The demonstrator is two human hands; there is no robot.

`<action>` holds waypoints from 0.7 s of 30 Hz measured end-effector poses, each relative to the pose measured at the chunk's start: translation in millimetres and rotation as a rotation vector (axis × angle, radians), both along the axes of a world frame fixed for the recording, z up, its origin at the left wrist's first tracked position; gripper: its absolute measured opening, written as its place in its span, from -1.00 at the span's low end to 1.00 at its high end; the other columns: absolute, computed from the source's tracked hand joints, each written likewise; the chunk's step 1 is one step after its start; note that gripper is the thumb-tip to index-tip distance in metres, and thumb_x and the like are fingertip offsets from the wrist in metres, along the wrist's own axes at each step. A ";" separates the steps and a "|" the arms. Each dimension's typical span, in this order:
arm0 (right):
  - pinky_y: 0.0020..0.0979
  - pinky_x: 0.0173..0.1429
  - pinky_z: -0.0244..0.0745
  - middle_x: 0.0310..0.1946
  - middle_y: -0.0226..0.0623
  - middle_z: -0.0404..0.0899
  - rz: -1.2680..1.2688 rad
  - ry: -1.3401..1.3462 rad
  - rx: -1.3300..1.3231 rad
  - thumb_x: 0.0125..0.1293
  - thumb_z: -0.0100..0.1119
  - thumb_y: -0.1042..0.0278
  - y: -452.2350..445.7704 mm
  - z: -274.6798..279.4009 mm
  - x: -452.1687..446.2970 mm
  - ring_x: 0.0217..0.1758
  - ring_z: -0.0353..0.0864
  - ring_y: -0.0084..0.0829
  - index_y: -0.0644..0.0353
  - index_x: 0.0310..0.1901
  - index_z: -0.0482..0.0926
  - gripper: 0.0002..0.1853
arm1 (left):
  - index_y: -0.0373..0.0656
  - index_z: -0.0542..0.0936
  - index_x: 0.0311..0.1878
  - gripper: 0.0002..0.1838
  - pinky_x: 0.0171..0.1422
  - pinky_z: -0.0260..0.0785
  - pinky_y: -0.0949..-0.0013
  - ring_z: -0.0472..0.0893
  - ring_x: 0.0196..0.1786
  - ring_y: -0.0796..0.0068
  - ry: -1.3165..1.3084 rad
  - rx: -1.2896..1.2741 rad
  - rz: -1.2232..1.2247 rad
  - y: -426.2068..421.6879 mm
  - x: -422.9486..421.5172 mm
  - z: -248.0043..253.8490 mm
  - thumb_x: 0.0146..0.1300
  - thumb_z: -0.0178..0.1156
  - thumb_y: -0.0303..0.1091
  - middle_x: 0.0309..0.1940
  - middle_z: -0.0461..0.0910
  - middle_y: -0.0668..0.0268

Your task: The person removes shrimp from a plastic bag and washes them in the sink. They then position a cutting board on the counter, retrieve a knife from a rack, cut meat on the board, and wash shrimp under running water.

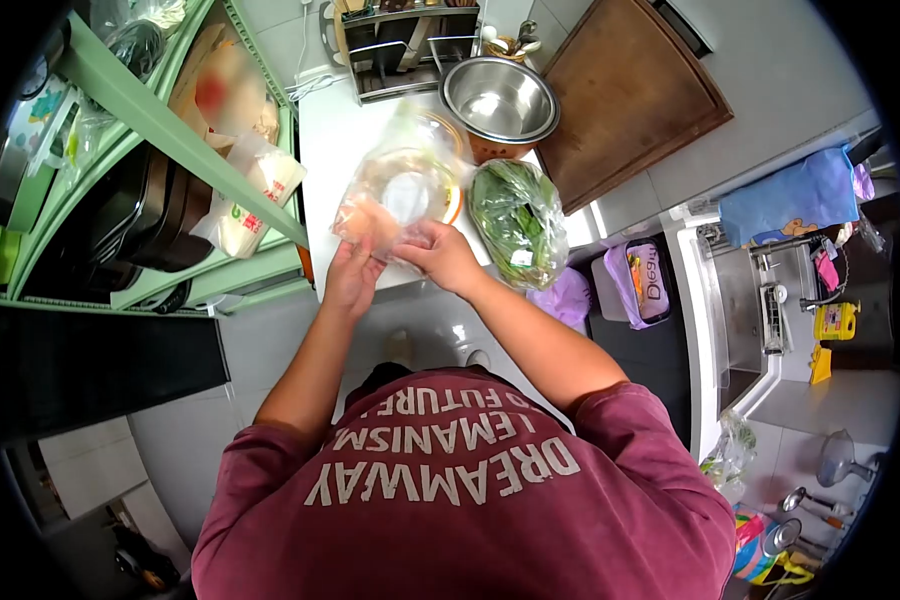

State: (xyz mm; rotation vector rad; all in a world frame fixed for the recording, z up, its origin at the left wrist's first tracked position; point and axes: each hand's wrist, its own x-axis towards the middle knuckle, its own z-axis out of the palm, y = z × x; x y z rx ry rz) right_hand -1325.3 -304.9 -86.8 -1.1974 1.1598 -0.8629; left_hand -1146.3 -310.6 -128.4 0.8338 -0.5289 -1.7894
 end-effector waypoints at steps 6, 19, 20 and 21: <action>-0.49 -0.17 0.53 -0.33 -0.26 0.70 -0.031 0.094 -0.128 0.26 0.24 0.41 -42.5 -4.1 13.3 -0.31 0.63 -0.57 0.33 -0.13 0.64 -0.80 | -0.14 0.24 0.34 -0.36 0.25 0.29 0.27 0.46 0.17 0.44 -0.410 -0.128 -0.212 -45.8 66.3 0.6 0.24 0.28 -0.33 0.11 0.50 0.25; -0.40 -0.02 0.49 -0.17 -0.16 0.65 -0.258 0.275 -0.419 0.18 0.35 0.22 -91.9 24.1 -8.6 -0.14 0.63 -0.37 0.21 0.07 0.54 -0.55 | -0.38 0.50 -0.03 -0.66 -0.11 0.47 0.51 0.60 -0.24 0.54 -0.725 -0.333 -0.103 -111.4 66.4 36.0 0.17 0.30 -0.42 -0.20 0.60 0.24; -0.40 0.03 0.49 -0.10 -0.14 0.64 -0.395 0.222 -0.471 0.19 0.34 0.20 -99.5 16.8 -26.6 -0.08 0.62 -0.36 0.23 0.13 0.49 -0.49 | -0.37 0.50 -0.03 -0.66 -0.12 0.47 0.51 0.60 -0.24 0.54 -0.661 -0.284 -0.038 -113.1 64.6 34.1 0.17 0.30 -0.43 -0.20 0.60 0.24; -0.40 0.09 0.46 -0.03 -0.08 0.60 -0.555 0.249 -0.409 0.21 0.32 0.16 -104.2 13.5 -53.9 0.00 0.58 -0.34 0.28 0.17 0.44 -0.44 | -0.37 0.50 -0.03 -0.67 -0.13 0.47 0.51 0.60 -0.25 0.54 -0.597 -0.235 0.029 -113.7 61.7 32.6 0.17 0.30 -0.45 -0.20 0.60 0.25</action>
